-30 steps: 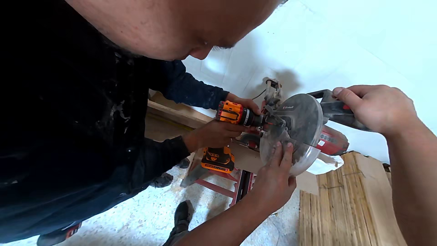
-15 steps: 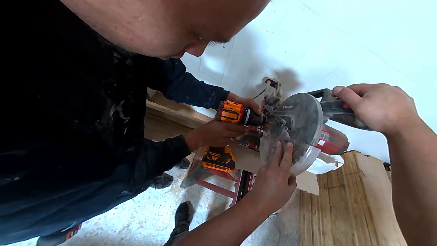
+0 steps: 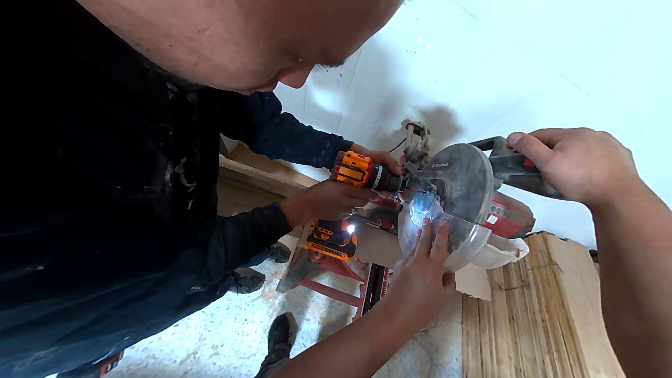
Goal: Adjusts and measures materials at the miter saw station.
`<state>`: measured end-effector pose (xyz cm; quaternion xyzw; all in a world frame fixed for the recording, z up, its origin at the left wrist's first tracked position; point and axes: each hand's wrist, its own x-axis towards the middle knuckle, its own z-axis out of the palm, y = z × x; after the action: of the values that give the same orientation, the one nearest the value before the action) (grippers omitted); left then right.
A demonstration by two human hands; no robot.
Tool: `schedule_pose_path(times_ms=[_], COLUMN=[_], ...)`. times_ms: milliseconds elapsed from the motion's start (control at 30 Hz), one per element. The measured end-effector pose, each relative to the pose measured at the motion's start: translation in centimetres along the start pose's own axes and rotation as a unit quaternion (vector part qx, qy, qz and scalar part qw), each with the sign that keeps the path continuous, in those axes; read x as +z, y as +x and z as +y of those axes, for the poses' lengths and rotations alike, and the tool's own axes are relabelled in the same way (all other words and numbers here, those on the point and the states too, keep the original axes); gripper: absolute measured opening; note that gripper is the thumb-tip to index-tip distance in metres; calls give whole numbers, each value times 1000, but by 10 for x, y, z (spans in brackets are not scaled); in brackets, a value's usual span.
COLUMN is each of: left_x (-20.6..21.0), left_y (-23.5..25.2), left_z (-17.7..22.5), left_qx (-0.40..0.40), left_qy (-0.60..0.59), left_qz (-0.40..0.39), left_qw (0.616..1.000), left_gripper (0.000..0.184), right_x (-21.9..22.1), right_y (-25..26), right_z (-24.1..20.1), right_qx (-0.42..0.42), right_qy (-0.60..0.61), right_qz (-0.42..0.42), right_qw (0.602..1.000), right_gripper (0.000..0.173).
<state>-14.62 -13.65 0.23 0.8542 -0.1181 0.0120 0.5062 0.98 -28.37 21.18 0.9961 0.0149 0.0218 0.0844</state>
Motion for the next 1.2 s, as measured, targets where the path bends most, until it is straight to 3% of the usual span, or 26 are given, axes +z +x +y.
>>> schedule_pose_path(times_ms=[1200], left_x=[-7], left_y=[12], left_z=[-3], left_qx=[13], left_qy=[5], left_qz=[24], left_qw=[1000], left_gripper=[87], right_x=[0], right_y=[14], right_z=[1], right_qx=[3], right_qy=[1], right_qz=[0], right_qw=[1000], right_gripper=[81])
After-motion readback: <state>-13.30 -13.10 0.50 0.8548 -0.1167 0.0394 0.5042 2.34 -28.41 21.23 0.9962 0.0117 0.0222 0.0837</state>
